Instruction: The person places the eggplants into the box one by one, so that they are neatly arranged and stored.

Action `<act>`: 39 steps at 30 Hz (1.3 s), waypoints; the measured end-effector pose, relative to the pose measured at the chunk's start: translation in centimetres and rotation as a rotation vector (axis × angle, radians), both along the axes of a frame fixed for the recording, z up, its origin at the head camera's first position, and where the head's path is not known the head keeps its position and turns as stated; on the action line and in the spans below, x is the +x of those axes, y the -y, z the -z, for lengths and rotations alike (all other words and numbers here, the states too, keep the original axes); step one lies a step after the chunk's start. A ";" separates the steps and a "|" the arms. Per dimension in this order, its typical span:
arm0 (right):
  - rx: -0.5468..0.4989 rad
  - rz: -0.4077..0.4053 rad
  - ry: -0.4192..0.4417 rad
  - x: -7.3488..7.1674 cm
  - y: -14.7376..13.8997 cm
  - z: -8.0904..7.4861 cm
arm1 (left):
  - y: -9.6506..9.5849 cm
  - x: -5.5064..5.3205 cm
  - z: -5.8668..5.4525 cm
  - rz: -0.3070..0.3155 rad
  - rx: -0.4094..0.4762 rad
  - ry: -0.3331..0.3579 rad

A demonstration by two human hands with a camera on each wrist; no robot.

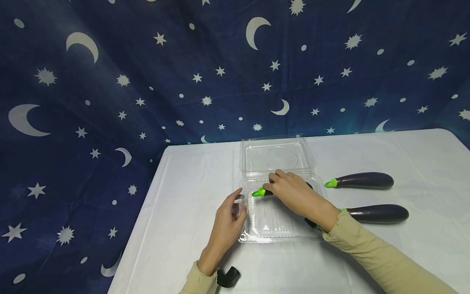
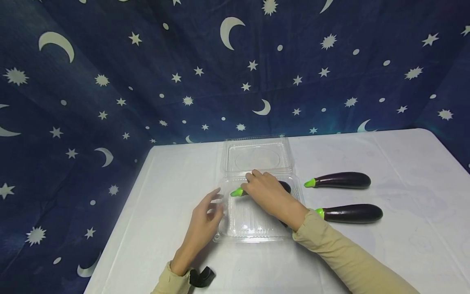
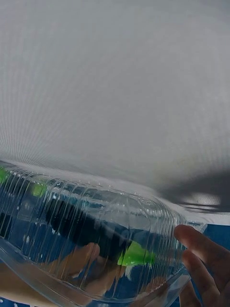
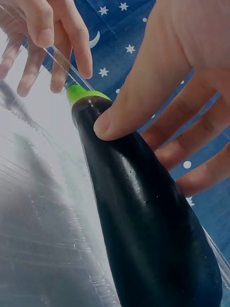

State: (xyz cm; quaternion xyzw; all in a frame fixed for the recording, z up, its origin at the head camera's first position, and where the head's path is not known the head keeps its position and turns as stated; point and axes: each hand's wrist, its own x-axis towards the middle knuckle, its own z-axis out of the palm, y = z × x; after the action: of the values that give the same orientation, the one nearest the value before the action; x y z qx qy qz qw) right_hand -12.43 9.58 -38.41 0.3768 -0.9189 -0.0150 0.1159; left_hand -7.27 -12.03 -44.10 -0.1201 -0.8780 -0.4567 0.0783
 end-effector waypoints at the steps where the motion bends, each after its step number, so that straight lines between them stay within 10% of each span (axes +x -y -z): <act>1: 0.001 0.000 0.004 0.0 0.0 0.0 | 0.0 0.0 0.0 0.000 0.001 0.000; 39: 0.041 -0.059 0.060 -0.3 0.4 1.9 | 0.0 0.0 0.4 -0.003 -0.010 -0.024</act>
State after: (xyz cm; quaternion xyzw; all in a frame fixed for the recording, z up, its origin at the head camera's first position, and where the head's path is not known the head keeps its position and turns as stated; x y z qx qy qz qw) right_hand -12.77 9.18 -40.27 0.4062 -0.9100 -0.0191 0.0809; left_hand -7.30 -12.00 -44.47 -0.1244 -0.8795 -0.4507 0.0889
